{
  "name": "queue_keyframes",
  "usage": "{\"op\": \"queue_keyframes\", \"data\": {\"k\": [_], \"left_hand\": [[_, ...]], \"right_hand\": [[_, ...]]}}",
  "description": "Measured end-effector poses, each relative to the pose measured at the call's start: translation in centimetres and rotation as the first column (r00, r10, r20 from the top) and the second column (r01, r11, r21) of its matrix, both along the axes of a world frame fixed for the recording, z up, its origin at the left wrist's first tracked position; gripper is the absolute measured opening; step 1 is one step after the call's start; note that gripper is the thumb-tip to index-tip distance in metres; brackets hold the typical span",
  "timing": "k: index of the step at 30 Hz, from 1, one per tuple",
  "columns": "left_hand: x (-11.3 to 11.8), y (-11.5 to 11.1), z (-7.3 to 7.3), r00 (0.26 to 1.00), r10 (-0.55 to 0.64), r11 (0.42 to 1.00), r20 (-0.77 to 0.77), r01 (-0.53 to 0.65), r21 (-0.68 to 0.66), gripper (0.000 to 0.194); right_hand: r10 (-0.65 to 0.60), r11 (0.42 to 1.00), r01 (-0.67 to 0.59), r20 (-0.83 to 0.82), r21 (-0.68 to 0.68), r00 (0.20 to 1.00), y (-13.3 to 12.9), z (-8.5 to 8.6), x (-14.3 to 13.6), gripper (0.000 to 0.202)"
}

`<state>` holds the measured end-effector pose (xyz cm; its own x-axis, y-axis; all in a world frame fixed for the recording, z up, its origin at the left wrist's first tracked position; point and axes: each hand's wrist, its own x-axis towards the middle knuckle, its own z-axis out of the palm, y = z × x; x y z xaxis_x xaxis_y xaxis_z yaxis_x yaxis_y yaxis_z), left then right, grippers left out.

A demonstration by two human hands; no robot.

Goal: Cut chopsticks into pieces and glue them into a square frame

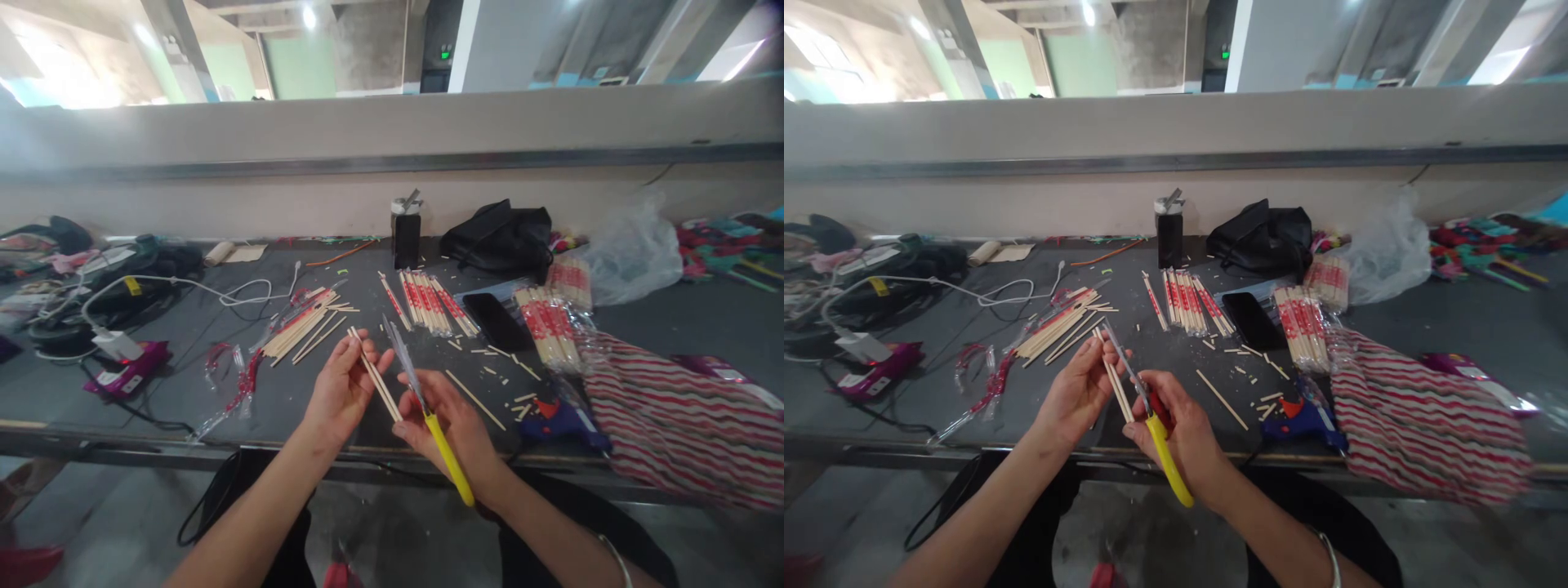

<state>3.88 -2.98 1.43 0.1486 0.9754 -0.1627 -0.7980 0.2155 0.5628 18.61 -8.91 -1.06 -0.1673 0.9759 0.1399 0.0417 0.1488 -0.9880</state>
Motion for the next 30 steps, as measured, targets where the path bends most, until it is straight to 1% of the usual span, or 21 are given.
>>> {"op": "queue_keyframes", "data": {"k": [7,10,13,15,17,20,23,27,30], "left_hand": [[0.1,-0.3,0.5,1.000,-0.020,1.000,-0.003,0.020,-0.004,0.010],[0.0,-0.5,0.7,0.999,-0.023,1.000,-0.031,0.023,0.010,0.007],[0.0,-1.2,1.3,0.994,-0.021,0.998,-0.106,0.027,0.054,0.013],[0.1,-1.9,2.0,0.983,-0.020,0.993,-0.181,0.041,0.113,0.015],[0.1,-2.9,2.8,0.961,-0.019,0.984,-0.276,0.067,0.166,0.017],[0.0,-4.8,3.5,0.895,0.003,0.969,-0.446,0.107,0.222,0.018],[-0.5,-7.2,3.1,0.789,0.055,0.950,-0.612,0.147,0.275,0.020],[-1.3,-10.1,1.9,0.628,0.157,0.916,-0.762,0.196,0.350,0.021],[-1.8,-11.8,1.8,0.547,0.207,0.882,-0.811,0.255,0.397,0.019]], "right_hand": [[-0.049,0.998,0.043,0.129,0.054,0.990,0.0,0.0,0.2,0.047],[-0.063,0.995,0.046,0.197,0.092,0.978,-0.1,0.0,0.0,0.047],[-0.034,0.989,-0.012,0.313,0.144,0.949,-0.3,0.5,-0.1,0.049],[-0.001,0.982,-0.069,0.374,0.174,0.928,-0.6,1.1,0.0,0.047],[-0.004,0.976,-0.085,0.402,0.203,0.916,-1.1,1.7,0.5,0.043],[-0.078,0.967,-0.034,0.417,0.253,0.906,-2.6,2.3,1.7,0.037],[-0.126,0.964,0.003,0.448,0.266,0.885,-4.6,2.6,3.2,0.036],[-0.088,0.976,-0.024,0.496,0.215,0.864,-7.4,2.9,4.3,0.039],[-0.044,0.980,-0.066,0.530,0.186,0.847,-8.8,3.5,4.6,0.041]]}}
